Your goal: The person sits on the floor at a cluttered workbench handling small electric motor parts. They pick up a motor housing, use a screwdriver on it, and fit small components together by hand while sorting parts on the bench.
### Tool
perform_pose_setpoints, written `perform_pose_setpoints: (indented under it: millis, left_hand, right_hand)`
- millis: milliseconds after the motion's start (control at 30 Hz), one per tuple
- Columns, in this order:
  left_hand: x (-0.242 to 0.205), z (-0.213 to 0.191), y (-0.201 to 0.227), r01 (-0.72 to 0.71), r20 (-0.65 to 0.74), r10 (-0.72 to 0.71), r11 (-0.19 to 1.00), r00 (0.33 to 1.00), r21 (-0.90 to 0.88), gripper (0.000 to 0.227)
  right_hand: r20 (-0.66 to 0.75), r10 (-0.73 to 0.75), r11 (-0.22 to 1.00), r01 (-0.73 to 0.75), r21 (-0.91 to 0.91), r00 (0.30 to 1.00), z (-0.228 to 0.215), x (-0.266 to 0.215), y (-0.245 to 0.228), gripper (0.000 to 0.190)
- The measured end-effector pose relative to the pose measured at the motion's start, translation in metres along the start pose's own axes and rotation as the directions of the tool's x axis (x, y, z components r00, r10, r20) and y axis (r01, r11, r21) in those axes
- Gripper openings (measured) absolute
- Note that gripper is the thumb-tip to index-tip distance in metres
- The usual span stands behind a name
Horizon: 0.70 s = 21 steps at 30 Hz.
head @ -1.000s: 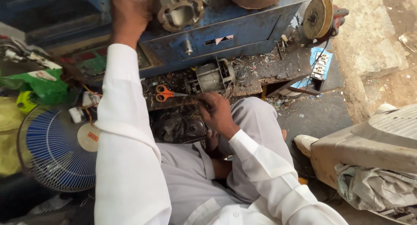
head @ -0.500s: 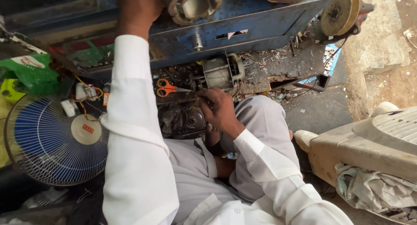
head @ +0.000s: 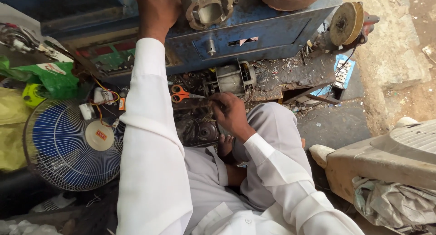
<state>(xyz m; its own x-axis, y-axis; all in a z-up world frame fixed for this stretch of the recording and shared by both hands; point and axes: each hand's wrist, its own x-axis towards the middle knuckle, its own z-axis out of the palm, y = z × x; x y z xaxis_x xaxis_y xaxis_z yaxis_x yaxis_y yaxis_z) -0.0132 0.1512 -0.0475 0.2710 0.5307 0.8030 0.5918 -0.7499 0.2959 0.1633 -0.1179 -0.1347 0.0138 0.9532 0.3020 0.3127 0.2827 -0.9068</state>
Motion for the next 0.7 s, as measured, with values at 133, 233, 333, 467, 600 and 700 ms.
perform_pose_setpoints:
  millis: [133, 233, 333, 467, 600, 700]
  left_hand:
    - [0.008, -0.013, 0.023, 0.106, -0.031, -0.111, 0.987, 0.993, -0.125, 0.042]
    - [0.003, -0.017, 0.027, 0.182, -0.143, -0.209, 0.966, 0.967, -0.181, 0.028]
    - [0.005, -0.032, 0.079, 0.141, -0.075, -0.172, 0.943, 0.982, -0.302, 0.013]
    - [0.002, -0.027, 0.044, 0.146, 0.031, -0.145, 0.988, 0.989, -0.048, 0.014]
    - [0.018, -0.024, 0.023, 0.268, 0.272, -0.262, 0.963, 0.926, 0.018, 0.01]
    - [0.014, -0.014, -0.009, 0.401, 0.403, -0.429, 0.903, 0.808, 0.156, 0.009]
  right_hand:
    - [-0.021, -0.013, 1.0, 0.013, 0.013, 1.0, -0.001, -0.001, -0.001, 0.015]
    - [-0.026, 0.004, 1.0, -0.004, 0.0, 1.0, -0.004, 0.0, -0.005, 0.015]
    - [-0.017, 0.0, 1.0, 0.0, 0.024, 1.0, -0.007, -0.001, -0.004, 0.015]
    - [0.006, -0.014, 1.0, 0.013, 0.023, 1.0, -0.006, -0.003, -0.005, 0.015]
    - [-0.011, 0.021, 0.999, -0.021, 0.03, 1.0, -0.007, -0.002, -0.005, 0.014]
    - [-0.025, 0.01, 0.999, -0.009, 0.045, 1.0, -0.005, -0.004, 0.0, 0.015]
